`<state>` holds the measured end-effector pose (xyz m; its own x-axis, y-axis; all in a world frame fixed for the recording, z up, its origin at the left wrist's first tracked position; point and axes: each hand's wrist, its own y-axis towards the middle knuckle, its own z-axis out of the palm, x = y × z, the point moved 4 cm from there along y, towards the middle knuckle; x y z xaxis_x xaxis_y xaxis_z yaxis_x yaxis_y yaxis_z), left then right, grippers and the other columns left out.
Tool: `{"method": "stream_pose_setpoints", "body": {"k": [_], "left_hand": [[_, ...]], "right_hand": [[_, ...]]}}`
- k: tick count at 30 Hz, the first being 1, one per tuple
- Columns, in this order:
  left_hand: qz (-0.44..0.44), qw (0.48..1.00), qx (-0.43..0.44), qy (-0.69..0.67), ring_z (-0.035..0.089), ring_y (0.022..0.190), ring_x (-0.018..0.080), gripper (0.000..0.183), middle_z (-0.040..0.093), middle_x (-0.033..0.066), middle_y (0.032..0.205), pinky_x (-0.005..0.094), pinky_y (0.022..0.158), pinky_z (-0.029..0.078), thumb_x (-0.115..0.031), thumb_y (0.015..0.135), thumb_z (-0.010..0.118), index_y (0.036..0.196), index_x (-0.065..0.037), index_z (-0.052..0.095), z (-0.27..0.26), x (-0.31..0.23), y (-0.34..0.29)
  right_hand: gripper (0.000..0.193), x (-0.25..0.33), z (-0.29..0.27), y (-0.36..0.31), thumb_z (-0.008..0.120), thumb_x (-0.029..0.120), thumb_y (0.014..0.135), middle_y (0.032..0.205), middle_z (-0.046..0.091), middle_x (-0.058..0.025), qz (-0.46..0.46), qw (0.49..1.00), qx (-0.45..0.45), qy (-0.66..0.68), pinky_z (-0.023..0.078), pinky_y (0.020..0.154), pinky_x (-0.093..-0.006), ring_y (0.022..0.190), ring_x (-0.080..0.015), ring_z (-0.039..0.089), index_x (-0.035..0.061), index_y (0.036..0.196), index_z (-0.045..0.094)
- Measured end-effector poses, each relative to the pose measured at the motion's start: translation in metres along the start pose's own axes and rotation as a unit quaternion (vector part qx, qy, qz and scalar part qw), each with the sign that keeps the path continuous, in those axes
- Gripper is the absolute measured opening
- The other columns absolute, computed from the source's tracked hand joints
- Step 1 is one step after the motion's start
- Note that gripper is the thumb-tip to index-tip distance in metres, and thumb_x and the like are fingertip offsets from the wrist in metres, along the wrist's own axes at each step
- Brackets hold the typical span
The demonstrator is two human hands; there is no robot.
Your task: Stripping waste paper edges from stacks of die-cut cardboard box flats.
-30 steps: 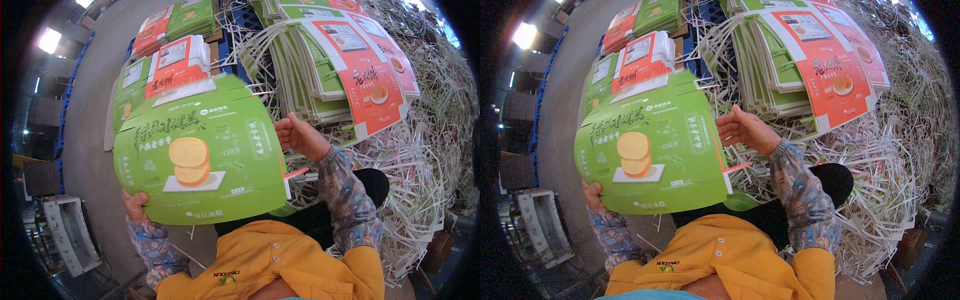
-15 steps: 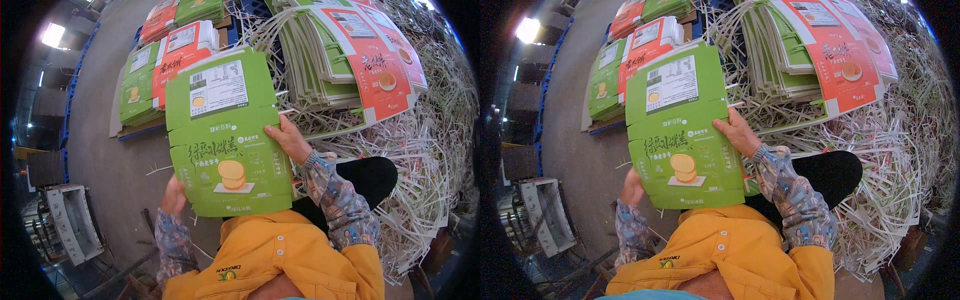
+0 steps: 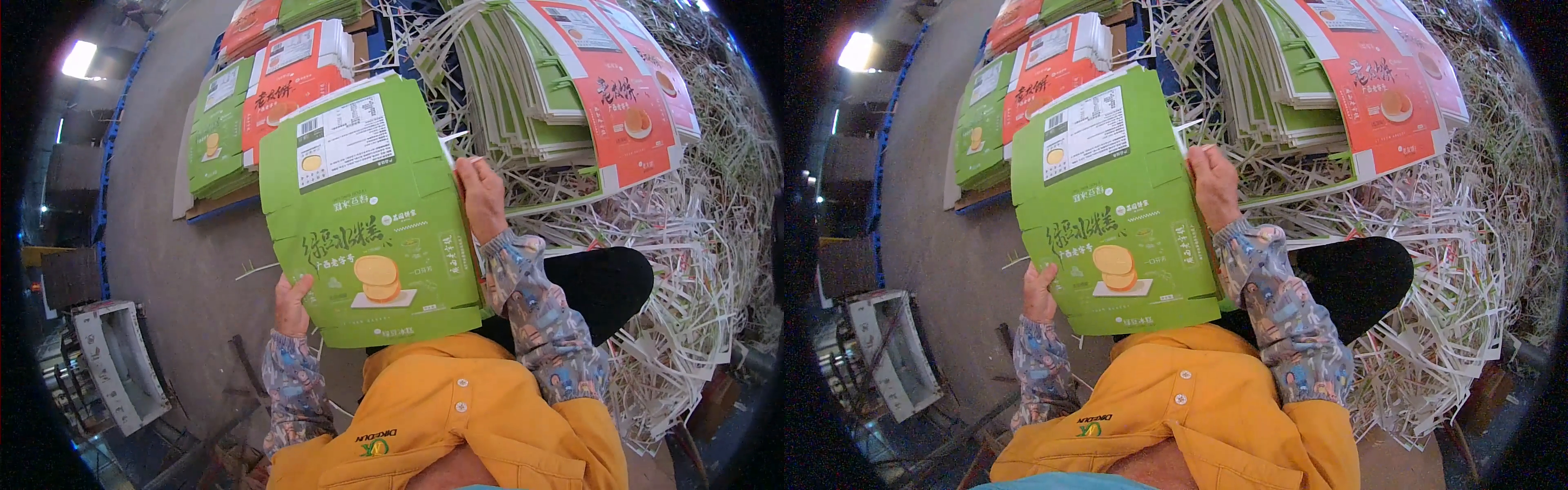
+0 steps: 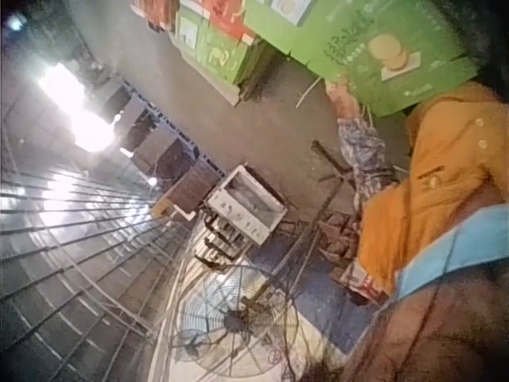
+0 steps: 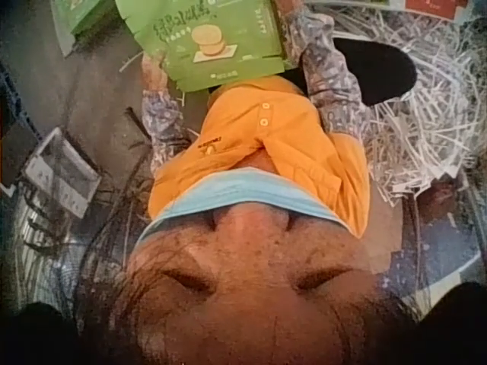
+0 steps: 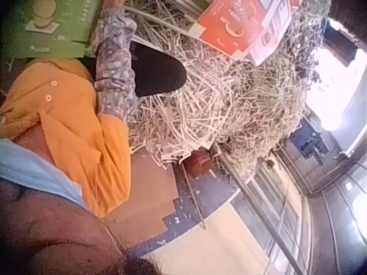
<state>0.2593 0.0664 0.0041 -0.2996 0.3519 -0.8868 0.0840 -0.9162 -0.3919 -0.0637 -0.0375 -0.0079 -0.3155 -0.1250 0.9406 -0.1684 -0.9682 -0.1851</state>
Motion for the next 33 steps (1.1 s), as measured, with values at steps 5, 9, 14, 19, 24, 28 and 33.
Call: {"method": "stream_pose_setpoints", "body": {"k": [5,9,14,19,24,28,33], "left_hand": [[-0.003,0.997,0.011,-0.07,0.054,0.095,0.0193,0.035,0.055,0.01,0.108,0.0302,0.083,0.043,0.0,0.079,0.054,0.113,0.001,0.045,0.002,0.005,-0.003],[-0.007,0.999,0.002,-0.045,0.054,0.095,0.0199,0.035,0.055,0.0102,0.108,0.0308,0.083,0.043,0.0,0.079,0.053,0.113,0.001,0.045,-0.005,0.006,-0.001],[-0.011,0.998,0.022,-0.06,0.055,0.094,0.0194,0.035,0.055,0.0103,0.107,0.0307,0.083,0.043,0.0,0.078,0.054,0.112,0.001,0.046,-0.007,0.007,0.002],[-0.005,1.0,0.019,-0.022,0.055,0.094,0.0194,0.037,0.056,0.0098,0.107,0.0309,0.083,0.044,0.001,0.077,0.055,0.113,0.0,0.045,-0.011,-0.001,0.004],[-0.017,0.999,0.03,-0.031,0.056,0.093,0.0197,0.04,0.056,0.0098,0.107,0.0313,0.082,0.045,0.002,0.076,0.055,0.114,0.0,0.044,-0.012,-0.003,0.006],[-0.03,0.998,0.035,-0.03,0.055,0.095,0.0198,0.041,0.055,0.0106,0.108,0.0314,0.082,0.045,0.002,0.075,0.055,0.115,0.0,0.044,-0.012,-0.004,0.007],[-0.018,0.998,0.048,-0.041,0.055,0.096,0.0203,0.042,0.054,0.0111,0.108,0.0315,0.083,0.045,0.002,0.075,0.055,0.115,0.001,0.043,-0.011,-0.007,0.008]], "right_hand": [[0.02,-0.005,-0.038,0.021,0.049,0.025,0.085,0.056,0.047,0.001,0.031,0.981,-0.162,0.107,0.033,0.038,-0.021,0.042,-0.0077,0.041,0.0098,0.072,0.049],[0.022,-0.001,-0.079,0.053,0.048,0.027,0.085,0.057,0.047,0.0018,0.022,0.979,-0.189,0.077,0.032,0.037,-0.0207,0.041,-0.0068,0.04,0.0092,0.072,0.049],[0.027,0.061,-0.088,0.104,0.043,0.03,0.086,0.064,0.054,-0.0125,-0.231,0.843,-0.206,-0.441,0.041,0.047,-0.0383,0.052,-0.0262,0.052,0.0065,0.075,0.048],[0.024,0.133,-0.062,0.15,0.041,0.031,0.087,0.072,0.055,-0.0152,-0.404,0.653,-0.167,-0.618,0.041,0.054,-0.0467,0.064,-0.0344,0.054,0.0087,0.081,0.046],[0.02,0.193,-0.059,0.215,0.046,0.029,0.085,0.085,0.056,-0.0107,-0.404,0.511,-0.143,-0.745,0.043,0.056,-0.0456,0.067,-0.0326,0.057,0.0125,0.096,0.045],[0.025,0.245,-0.084,0.254,0.049,0.03,0.084,0.087,0.056,-0.0113,-0.343,0.44,-0.236,-0.795,0.044,0.058,-0.045,0.068,-0.0316,0.057,0.0134,0.102,0.044],[0.033,0.256,-0.067,0.243,0.052,0.03,0.082,0.089,0.055,-0.0121,-0.483,0.353,-0.31,-0.739,0.045,0.061,-0.0442,0.071,-0.0303,0.057,0.0145,0.109,0.043]]}}
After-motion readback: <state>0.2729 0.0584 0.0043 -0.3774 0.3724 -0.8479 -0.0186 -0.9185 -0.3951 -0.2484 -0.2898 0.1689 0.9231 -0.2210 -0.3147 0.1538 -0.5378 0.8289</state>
